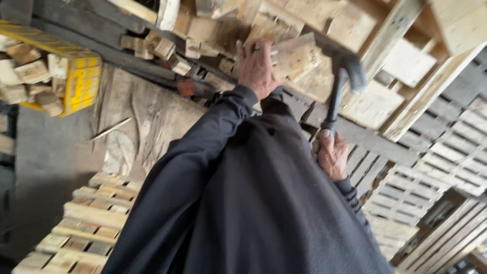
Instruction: The person dismantles wooden pallets on a work table, using a claw hammer to pry nails out of pallet boards and blocks. They pull extracted nails free by hand, toss scrap wood into a yellow crate, and sort usable wood pieces aside.
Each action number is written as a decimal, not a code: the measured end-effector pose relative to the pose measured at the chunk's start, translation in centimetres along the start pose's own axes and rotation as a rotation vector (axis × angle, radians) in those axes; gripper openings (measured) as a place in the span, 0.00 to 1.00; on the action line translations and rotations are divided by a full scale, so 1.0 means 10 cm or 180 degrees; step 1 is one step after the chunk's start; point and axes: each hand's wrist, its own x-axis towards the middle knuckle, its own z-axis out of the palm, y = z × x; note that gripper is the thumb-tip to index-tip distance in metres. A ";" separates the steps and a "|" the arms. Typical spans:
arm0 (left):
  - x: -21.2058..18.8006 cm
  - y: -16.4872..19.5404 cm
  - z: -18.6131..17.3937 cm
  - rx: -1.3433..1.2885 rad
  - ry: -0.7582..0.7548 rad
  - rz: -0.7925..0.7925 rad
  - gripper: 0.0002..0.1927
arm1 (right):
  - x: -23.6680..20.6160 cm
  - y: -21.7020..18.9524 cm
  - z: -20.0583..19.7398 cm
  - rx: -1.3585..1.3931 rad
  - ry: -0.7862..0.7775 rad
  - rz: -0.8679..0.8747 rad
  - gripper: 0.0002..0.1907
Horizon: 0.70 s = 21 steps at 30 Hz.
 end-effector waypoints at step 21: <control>-0.12 0.35 0.26 -0.0364 -0.0074 -0.0053 0.59 | -0.16 -0.67 -0.14 -0.1229 -0.0179 -0.3714 0.24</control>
